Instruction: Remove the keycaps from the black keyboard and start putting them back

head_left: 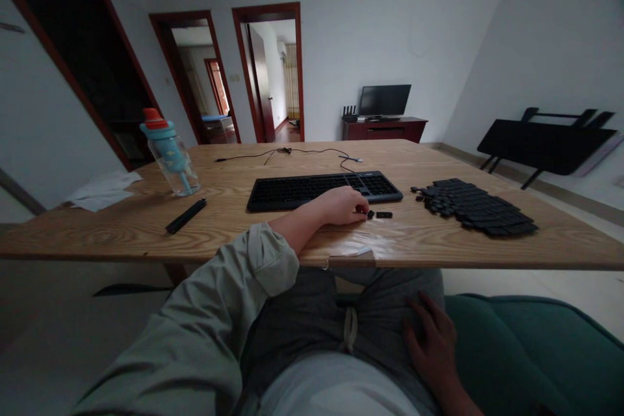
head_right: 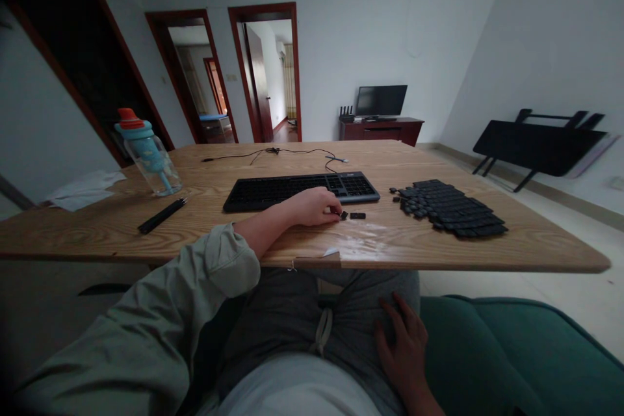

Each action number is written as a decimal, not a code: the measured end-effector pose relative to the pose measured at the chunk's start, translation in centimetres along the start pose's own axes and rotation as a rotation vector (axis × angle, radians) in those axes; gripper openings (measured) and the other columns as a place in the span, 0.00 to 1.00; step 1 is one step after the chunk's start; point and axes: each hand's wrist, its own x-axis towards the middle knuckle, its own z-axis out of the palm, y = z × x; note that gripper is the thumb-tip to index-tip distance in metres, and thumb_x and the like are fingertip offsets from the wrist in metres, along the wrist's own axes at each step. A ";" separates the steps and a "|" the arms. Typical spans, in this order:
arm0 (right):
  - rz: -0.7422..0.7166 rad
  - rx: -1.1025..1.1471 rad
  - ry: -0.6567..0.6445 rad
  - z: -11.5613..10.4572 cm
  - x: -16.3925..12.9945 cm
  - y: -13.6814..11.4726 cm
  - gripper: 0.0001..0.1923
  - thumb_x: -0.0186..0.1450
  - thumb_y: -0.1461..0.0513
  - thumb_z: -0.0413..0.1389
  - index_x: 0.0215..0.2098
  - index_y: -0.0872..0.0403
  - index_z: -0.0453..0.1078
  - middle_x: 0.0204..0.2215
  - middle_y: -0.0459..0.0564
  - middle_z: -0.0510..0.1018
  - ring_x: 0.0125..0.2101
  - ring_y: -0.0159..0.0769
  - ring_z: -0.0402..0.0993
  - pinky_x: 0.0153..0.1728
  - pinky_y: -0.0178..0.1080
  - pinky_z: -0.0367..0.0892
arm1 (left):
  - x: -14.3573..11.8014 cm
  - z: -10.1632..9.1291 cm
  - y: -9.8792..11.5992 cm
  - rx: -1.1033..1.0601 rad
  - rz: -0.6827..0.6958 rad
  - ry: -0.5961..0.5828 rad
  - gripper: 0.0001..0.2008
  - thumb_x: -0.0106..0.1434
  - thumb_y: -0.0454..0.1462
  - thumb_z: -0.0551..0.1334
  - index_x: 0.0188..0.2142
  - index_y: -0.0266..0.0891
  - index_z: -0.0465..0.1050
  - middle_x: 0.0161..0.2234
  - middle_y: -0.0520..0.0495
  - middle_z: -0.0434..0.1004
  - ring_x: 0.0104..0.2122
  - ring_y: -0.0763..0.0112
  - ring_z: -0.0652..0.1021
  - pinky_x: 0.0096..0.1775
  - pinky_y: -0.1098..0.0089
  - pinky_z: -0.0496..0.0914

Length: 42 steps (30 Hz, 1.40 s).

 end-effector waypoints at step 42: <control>0.011 -0.004 0.016 -0.8 0.7 -1.4 0.17 0.68 0.56 0.52 0.54 0.50 0.68 0.58 0.58 0.69 0.54 0.53 0.69 0.51 0.57 0.65 | -4.4 -2.6 -13.3 -0.050 -0.672 0.108 0.13 0.64 0.37 0.64 0.47 0.41 0.83 0.40 0.45 0.86 0.40 0.64 0.82 0.46 0.69 0.72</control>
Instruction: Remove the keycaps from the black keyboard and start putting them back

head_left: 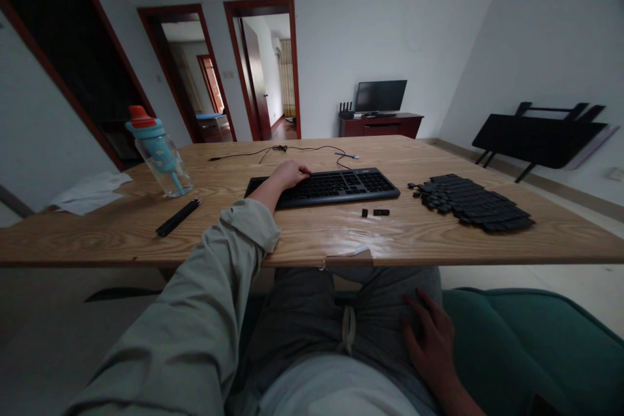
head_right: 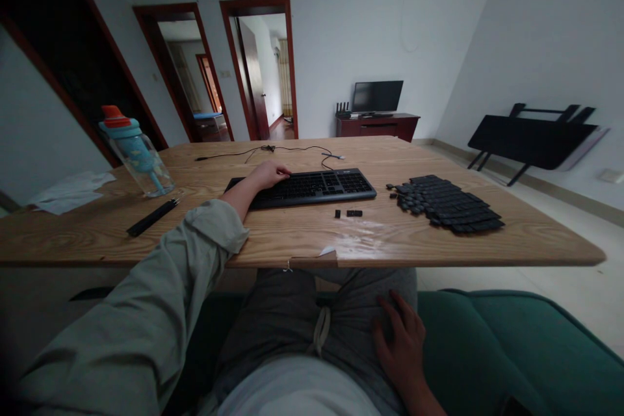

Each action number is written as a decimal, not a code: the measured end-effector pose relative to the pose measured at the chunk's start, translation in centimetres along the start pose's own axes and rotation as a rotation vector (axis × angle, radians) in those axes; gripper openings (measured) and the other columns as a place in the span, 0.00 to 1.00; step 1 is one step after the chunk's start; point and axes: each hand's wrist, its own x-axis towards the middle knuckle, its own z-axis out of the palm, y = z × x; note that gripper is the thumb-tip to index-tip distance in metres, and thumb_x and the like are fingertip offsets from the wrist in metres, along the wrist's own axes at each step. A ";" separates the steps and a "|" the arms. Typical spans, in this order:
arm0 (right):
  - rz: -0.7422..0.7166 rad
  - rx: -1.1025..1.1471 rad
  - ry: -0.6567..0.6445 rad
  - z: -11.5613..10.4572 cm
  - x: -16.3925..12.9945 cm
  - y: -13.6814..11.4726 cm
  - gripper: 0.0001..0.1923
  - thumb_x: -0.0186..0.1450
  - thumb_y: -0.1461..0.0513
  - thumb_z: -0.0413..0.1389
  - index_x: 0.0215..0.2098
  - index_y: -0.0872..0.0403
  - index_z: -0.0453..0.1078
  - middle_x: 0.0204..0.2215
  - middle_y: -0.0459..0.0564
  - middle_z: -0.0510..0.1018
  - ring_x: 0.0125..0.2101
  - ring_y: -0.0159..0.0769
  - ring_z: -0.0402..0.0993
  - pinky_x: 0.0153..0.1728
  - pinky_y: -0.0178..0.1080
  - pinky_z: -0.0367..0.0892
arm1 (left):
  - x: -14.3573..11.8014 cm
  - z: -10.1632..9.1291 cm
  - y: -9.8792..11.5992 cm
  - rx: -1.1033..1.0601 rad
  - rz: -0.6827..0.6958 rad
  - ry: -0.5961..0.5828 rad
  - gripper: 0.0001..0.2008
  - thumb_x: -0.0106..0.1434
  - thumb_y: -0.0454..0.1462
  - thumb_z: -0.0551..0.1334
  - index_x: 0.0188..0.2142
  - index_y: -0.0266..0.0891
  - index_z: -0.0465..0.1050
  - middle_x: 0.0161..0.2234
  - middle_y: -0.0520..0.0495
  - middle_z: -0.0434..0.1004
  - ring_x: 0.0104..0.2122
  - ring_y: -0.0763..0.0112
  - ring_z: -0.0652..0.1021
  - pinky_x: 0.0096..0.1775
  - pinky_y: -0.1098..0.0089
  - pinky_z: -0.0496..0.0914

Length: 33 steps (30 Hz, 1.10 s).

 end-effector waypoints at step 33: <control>0.012 0.014 0.005 0.0 0.3 -0.1 0.17 0.68 0.56 0.53 0.54 0.51 0.69 0.58 0.58 0.70 0.54 0.52 0.69 0.52 0.56 0.64 | -1.3 0.5 2.5 0.272 -0.153 -0.103 0.25 0.61 0.30 0.61 0.55 0.50 0.77 0.53 0.45 0.81 0.51 0.59 0.78 0.51 0.65 0.71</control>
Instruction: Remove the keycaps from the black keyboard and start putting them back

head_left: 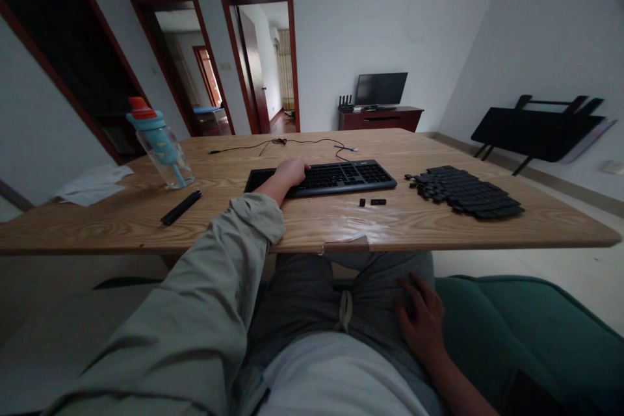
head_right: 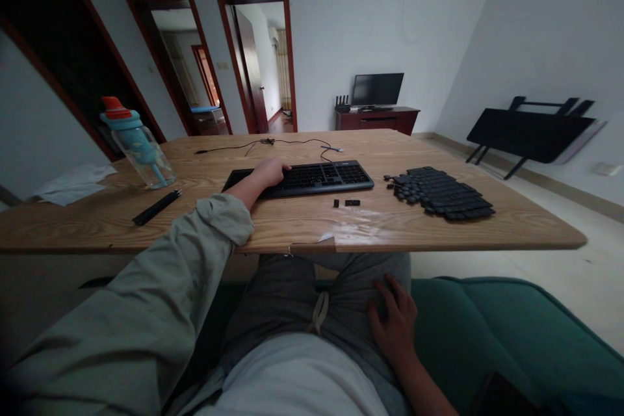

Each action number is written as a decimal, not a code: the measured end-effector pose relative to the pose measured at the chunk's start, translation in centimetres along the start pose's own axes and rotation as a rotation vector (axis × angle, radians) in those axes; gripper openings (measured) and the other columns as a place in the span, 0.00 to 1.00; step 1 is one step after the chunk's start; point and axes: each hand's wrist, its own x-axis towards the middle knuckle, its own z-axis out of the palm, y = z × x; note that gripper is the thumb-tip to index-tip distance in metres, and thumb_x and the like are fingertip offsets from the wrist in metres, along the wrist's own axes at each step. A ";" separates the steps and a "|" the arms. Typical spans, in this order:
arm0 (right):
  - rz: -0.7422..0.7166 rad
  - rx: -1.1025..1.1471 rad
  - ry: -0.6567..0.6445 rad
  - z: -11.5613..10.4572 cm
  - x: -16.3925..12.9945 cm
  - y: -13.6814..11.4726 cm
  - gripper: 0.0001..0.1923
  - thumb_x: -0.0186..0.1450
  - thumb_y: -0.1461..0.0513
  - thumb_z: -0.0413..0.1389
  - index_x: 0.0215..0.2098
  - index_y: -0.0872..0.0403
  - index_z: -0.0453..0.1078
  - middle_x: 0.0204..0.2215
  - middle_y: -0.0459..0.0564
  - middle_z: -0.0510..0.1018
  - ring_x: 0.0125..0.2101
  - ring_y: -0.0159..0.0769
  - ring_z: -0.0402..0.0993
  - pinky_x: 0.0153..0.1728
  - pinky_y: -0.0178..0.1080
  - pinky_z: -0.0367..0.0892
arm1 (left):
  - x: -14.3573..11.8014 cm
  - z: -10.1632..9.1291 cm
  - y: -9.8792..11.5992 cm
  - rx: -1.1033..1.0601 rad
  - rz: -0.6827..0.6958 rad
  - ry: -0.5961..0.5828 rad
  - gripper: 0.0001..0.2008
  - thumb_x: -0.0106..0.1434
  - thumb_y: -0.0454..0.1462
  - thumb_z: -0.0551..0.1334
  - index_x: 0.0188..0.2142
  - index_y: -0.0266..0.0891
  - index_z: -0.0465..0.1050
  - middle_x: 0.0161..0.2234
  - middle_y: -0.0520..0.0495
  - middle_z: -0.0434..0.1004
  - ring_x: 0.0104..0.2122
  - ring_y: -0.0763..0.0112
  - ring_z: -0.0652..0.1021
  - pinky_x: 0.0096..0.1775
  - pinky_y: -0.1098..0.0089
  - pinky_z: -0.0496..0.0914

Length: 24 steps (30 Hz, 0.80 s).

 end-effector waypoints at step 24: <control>-0.003 -0.010 -0.003 0.2 -0.1 -0.1 0.17 0.68 0.56 0.52 0.54 0.49 0.68 0.58 0.57 0.69 0.53 0.52 0.68 0.51 0.57 0.65 | -6.4 -0.9 9.5 -0.258 0.894 0.107 0.12 0.63 0.36 0.63 0.44 0.38 0.82 0.40 0.43 0.82 0.40 0.65 0.78 0.46 0.67 0.69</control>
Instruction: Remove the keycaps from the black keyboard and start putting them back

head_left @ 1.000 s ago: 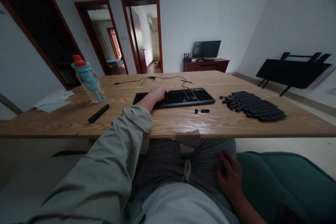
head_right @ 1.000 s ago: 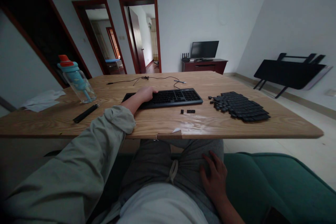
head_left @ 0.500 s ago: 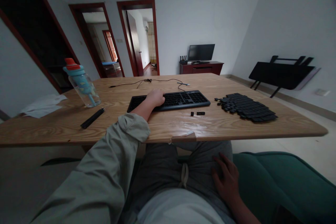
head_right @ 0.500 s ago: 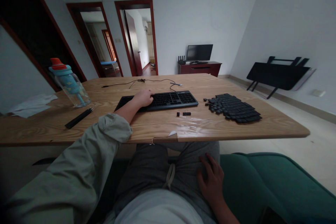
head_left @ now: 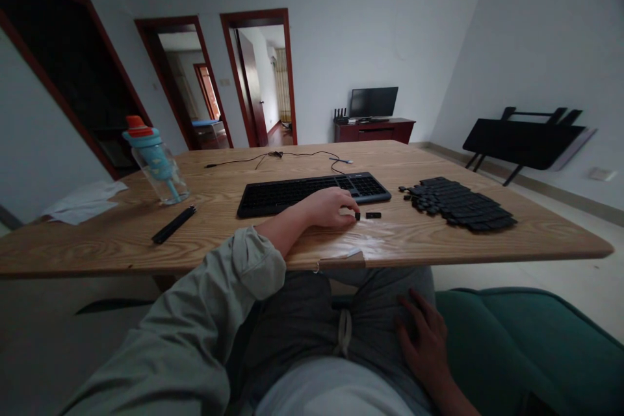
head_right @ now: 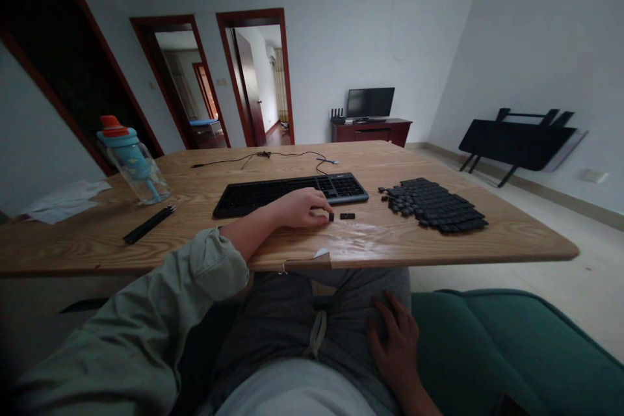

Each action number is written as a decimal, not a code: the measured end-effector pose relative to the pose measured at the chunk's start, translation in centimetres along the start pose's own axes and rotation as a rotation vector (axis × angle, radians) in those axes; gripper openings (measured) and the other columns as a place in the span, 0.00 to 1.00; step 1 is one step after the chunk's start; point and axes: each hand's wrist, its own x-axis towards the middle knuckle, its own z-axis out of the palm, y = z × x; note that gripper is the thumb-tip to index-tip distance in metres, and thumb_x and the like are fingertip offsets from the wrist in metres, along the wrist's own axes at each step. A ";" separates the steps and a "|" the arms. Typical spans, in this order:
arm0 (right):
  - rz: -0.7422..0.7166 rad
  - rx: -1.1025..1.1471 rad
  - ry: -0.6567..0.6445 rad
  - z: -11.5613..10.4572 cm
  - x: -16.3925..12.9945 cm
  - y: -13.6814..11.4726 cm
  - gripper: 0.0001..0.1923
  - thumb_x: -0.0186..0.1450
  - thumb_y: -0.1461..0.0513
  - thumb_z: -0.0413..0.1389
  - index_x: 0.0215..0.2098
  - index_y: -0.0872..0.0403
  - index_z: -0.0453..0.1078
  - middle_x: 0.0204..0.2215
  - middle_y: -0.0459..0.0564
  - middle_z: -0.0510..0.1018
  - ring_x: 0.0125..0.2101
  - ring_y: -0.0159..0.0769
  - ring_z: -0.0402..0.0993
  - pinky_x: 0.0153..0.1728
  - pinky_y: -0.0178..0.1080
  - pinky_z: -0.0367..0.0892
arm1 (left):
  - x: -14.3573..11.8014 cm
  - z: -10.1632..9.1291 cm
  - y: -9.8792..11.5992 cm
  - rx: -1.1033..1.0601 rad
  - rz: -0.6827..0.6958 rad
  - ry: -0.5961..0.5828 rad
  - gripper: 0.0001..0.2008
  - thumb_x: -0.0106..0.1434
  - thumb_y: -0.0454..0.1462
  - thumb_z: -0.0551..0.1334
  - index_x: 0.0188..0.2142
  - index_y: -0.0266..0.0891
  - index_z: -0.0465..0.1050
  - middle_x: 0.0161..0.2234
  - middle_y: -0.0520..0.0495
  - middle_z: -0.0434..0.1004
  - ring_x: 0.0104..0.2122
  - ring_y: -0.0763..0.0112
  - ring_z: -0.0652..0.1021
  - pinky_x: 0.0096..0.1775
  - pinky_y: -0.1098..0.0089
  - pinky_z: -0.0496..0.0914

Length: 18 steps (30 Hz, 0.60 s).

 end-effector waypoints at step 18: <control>0.000 0.003 -0.007 0.1 -0.3 0.5 0.18 0.67 0.56 0.53 0.54 0.49 0.68 0.58 0.57 0.69 0.53 0.53 0.69 0.51 0.58 0.65 | 0.5 1.0 -0.4 -0.118 -0.144 -0.033 0.15 0.58 0.32 0.64 0.45 0.37 0.81 0.38 0.46 0.84 0.36 0.68 0.80 0.40 0.71 0.70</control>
